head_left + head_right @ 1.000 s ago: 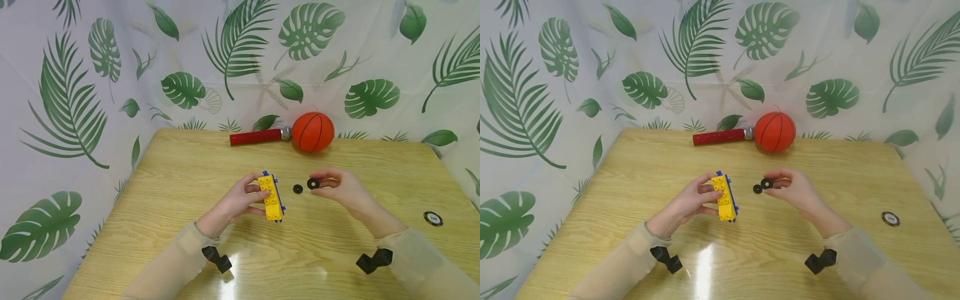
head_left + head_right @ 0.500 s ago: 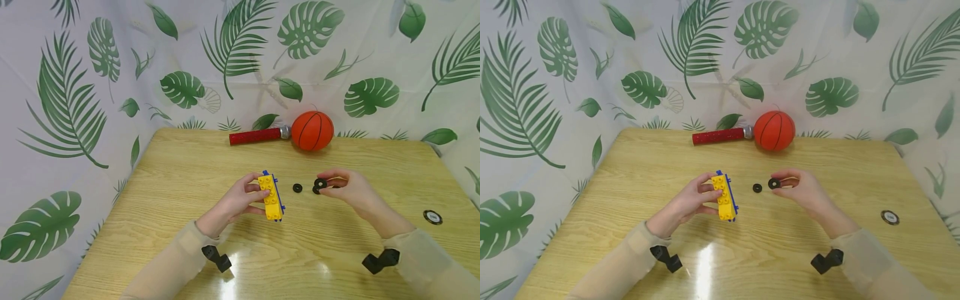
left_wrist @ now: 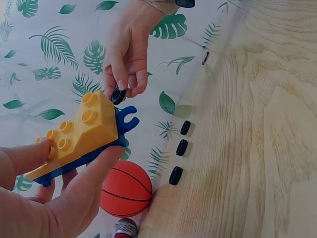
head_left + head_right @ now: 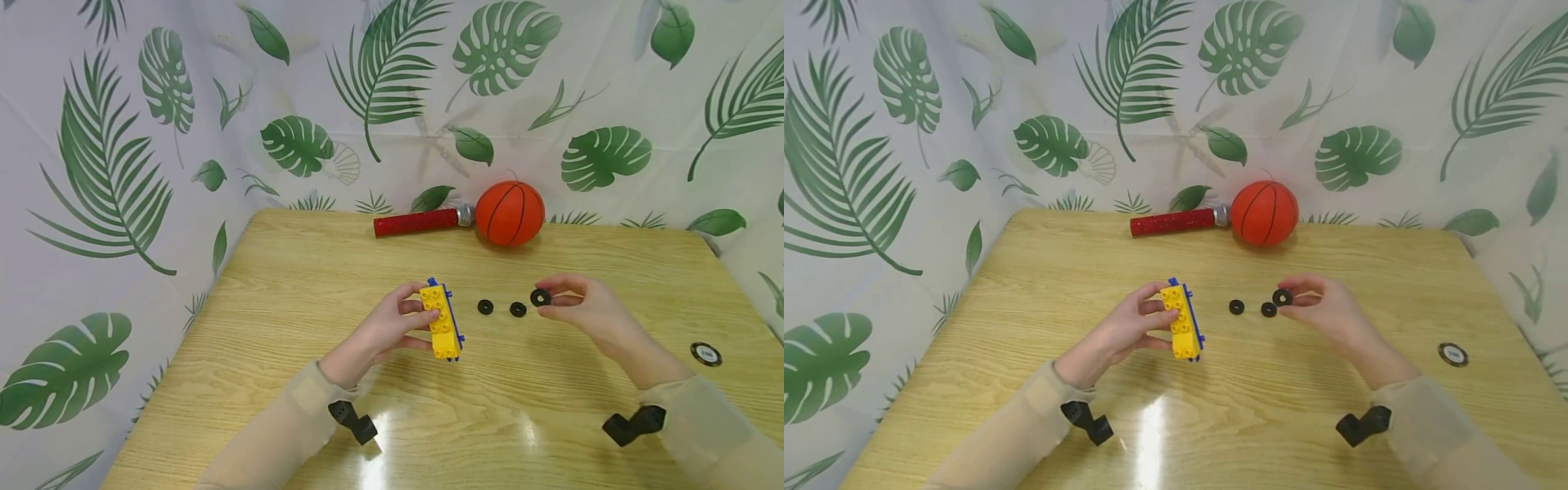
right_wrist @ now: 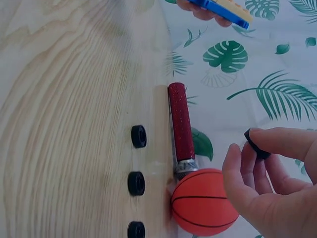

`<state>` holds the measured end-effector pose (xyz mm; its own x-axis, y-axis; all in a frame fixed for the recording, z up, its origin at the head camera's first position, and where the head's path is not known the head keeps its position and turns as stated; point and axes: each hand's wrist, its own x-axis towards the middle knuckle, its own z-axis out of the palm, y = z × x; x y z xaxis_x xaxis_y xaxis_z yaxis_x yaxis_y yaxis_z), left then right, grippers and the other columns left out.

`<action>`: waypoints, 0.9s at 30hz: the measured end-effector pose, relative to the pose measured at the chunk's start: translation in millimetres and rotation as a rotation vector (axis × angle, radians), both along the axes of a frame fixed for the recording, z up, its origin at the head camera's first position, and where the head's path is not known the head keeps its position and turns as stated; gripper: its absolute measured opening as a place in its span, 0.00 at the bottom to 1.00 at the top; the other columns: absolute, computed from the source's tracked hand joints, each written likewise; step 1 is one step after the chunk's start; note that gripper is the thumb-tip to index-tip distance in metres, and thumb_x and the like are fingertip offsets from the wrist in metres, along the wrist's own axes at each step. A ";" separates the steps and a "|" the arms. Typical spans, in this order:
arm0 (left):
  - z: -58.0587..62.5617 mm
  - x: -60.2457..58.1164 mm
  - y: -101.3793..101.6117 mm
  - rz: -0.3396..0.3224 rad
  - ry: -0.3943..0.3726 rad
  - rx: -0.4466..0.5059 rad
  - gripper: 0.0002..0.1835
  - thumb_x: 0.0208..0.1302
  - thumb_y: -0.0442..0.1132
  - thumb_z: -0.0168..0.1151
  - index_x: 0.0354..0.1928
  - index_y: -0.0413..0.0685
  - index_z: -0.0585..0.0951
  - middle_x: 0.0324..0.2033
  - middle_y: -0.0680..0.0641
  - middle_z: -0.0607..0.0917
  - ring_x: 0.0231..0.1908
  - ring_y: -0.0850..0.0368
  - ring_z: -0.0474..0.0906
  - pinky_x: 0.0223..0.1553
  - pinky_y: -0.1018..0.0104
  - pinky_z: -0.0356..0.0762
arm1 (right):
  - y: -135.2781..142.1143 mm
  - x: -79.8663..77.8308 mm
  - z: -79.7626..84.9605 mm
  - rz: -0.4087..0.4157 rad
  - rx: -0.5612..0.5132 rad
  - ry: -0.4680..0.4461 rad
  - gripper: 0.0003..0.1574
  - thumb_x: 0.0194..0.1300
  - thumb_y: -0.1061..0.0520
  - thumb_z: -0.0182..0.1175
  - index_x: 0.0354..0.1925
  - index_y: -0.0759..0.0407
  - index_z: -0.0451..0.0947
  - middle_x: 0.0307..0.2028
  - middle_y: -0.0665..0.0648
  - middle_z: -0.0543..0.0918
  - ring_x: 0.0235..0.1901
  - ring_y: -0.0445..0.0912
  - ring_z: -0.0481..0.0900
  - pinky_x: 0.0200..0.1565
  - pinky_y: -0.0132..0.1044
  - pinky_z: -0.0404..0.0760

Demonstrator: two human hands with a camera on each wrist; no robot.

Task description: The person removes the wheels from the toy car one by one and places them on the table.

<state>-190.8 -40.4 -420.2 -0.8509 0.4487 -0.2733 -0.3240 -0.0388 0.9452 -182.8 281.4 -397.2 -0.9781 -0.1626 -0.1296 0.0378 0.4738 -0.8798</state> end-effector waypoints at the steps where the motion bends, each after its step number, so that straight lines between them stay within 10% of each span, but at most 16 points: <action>1: 0.1 0.1 -0.2 0.000 0.000 0.001 0.25 0.70 0.33 0.59 0.66 0.52 0.69 0.44 0.43 0.79 0.39 0.53 0.82 0.37 0.52 0.88 | 2.4 -0.4 -0.8 -0.001 -0.006 -0.003 0.20 0.63 0.60 0.68 0.53 0.47 0.78 0.42 0.41 0.76 0.40 0.30 0.79 0.43 0.23 0.79; 12: 1.5 -0.2 -3.2 0.003 0.006 0.006 0.24 0.70 0.32 0.59 0.66 0.51 0.69 0.45 0.43 0.79 0.40 0.52 0.81 0.38 0.52 0.88 | 38.4 -8.4 -17.3 0.018 -0.136 -0.045 0.22 0.65 0.63 0.65 0.47 0.35 0.78 0.41 0.38 0.78 0.42 0.29 0.79 0.43 0.24 0.82; 27: 3.7 -0.7 -5.9 0.004 -0.002 -0.004 0.25 0.70 0.33 0.60 0.66 0.52 0.69 0.46 0.42 0.79 0.40 0.52 0.82 0.38 0.53 0.88 | 81.3 -24.9 -38.4 -0.042 -0.528 -0.221 0.26 0.63 0.76 0.59 0.40 0.44 0.85 0.38 0.47 0.81 0.38 0.39 0.86 0.41 0.29 0.86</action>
